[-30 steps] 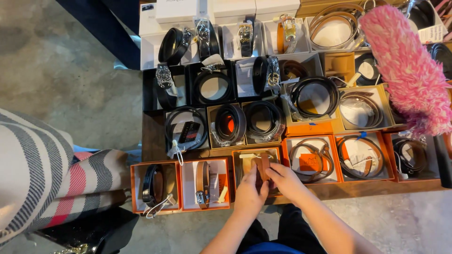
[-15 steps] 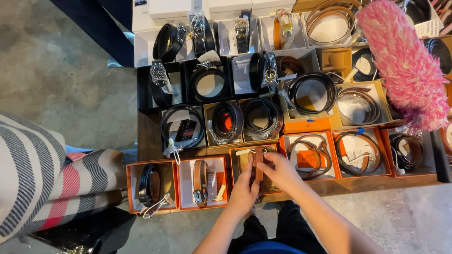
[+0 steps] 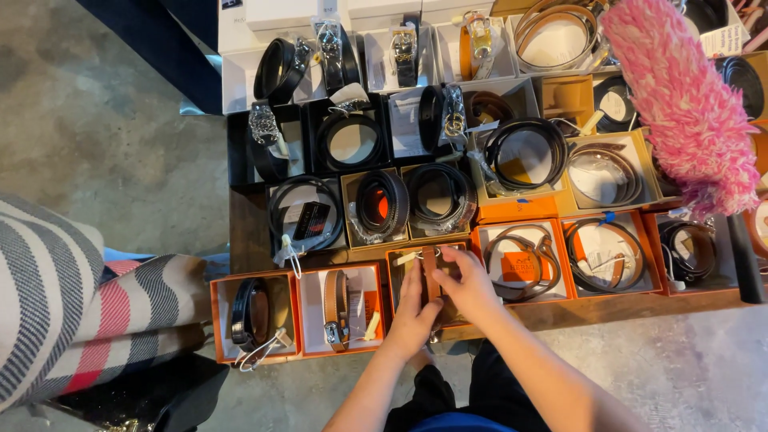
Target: Inspecting various belts and organizing them into their display boxes on a retail table.
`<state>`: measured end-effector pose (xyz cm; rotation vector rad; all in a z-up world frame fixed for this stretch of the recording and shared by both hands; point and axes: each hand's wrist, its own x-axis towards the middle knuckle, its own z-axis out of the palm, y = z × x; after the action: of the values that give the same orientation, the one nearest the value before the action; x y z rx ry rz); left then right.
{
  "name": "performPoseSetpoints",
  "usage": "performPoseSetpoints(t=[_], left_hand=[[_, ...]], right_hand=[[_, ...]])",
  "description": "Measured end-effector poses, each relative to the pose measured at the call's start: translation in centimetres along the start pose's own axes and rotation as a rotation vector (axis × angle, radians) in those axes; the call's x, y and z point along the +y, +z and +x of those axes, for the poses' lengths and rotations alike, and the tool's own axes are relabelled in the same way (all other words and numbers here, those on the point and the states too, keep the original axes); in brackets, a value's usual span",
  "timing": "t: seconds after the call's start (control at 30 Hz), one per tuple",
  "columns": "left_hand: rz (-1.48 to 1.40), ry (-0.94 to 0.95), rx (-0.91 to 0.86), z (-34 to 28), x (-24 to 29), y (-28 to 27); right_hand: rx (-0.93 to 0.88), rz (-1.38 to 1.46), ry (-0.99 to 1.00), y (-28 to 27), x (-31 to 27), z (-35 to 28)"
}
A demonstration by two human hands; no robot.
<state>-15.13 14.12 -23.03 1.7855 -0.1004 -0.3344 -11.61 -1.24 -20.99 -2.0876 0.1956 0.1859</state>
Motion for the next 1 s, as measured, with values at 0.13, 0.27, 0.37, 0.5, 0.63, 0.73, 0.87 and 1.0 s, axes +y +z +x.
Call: performPoseSetpoints(t=[0.13, 0.27, 0.37, 0.5, 0.63, 0.73, 0.87, 1.0], left_hand=[[-0.334, -0.171, 0.009, 0.4, -0.4, 0.0], [-0.513, -0.263, -0.050, 0.5, 2.8, 0.3], [-0.498, -0.281, 0.020, 0.8, 2.8, 0.9], [-0.380, -0.336, -0.033, 1.1, 3.4, 0.7], [-0.337, -0.338, -0.005, 1.0, 2.2, 0.1], [-0.368, -0.327, 0.015, 1.2, 1.3, 0.2], [-0.312, -0.364, -0.005, 1.6, 2.8, 0.4], [-0.240, -0.391, 0.006, 1.6, 1.9, 0.9]], right_hand=[[-0.033, 0.204, 0.143, 0.7, 1.2, -3.6], [-0.219, 0.421, 0.357, 0.9, -0.4, -6.2], [-0.301, 0.625, 0.280, 1.1, -1.4, -6.6], [-0.350, 0.637, 0.310, -0.9, -2.3, -6.0], [-0.254, 0.150, 0.250, -1.9, 0.5, -6.4], [-0.306, -0.042, 0.044, -2.8, 1.3, -7.8], [-0.292, -0.263, -0.191, -1.0, 1.6, -8.4], [-0.140, -0.283, -0.272, 0.6, 2.3, -8.2]])
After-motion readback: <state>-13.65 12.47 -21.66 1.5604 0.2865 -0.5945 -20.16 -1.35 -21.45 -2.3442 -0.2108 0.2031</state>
